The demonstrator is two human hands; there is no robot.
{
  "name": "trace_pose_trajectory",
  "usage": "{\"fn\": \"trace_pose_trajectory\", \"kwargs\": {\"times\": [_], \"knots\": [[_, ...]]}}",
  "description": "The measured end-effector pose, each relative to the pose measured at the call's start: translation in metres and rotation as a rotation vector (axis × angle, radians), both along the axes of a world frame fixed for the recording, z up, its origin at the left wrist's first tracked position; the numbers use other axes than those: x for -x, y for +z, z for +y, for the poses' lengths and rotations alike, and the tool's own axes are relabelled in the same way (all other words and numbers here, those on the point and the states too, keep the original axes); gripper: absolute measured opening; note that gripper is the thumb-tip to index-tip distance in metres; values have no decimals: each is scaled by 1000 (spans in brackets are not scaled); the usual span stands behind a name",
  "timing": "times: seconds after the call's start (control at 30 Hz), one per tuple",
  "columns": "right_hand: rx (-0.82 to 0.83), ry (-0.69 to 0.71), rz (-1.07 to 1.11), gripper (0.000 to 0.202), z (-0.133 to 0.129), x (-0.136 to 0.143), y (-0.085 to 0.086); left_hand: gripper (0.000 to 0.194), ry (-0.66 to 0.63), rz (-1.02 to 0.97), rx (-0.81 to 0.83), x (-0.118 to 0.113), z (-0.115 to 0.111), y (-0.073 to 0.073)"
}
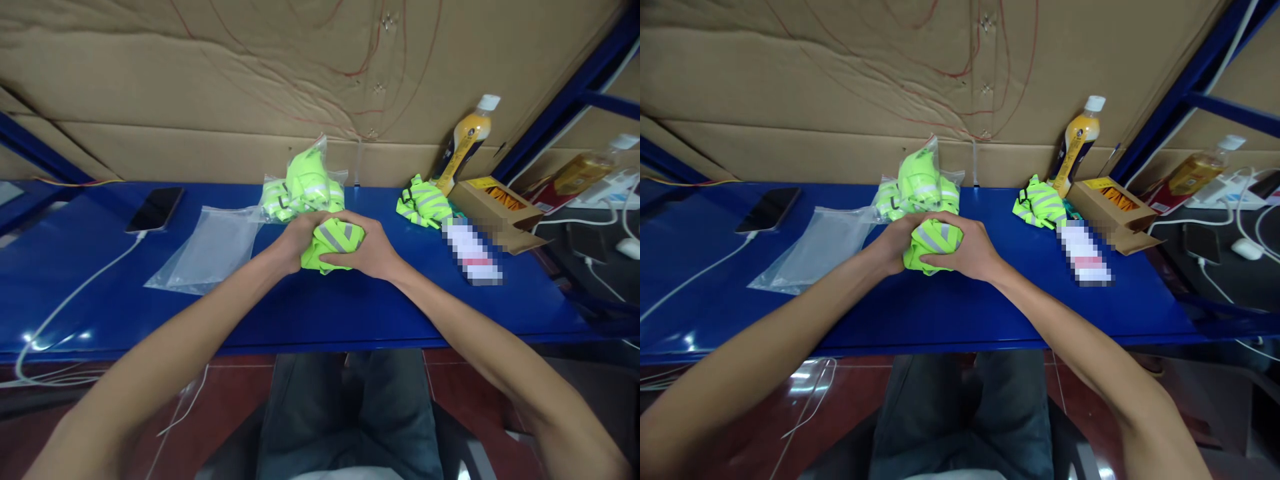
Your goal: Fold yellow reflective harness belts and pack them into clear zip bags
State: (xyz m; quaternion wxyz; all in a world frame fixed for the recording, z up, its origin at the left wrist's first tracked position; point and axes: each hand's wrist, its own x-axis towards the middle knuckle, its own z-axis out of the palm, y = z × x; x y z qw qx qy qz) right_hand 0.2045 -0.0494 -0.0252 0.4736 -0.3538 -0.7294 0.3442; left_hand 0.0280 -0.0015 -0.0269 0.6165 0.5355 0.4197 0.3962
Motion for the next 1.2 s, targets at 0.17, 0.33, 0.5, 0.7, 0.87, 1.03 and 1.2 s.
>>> {"fn": "trace_pose_trajectory", "kwargs": {"times": [0.17, 0.33, 0.5, 0.7, 0.87, 1.03, 1.2], "knots": [[81, 53, 87, 64, 2, 3, -3, 46, 69, -147, 131, -7, -7, -1], [177, 29, 130, 72, 2, 10, -8, 52, 177, -88, -44, -10, -13, -2], [305, -33, 265, 65, 0, 16, -12, 54, 186, -27, -130, -7, -8, 7], [483, -95, 495, 63, 8, 15, -9, 73, 240, 9, -355, 1, -5, 19], [544, -112, 673, 59, 10, 11, -2, 54, 83, 279, -1040, 13, -11, 23], [510, -35, 608, 60, 9, 7, -4, 58, -100, 338, -987, 11, 0, 9], [484, -28, 574, 59, 11, 4, -6, 52, 8, 272, -986, 4, 0, -5]]}}
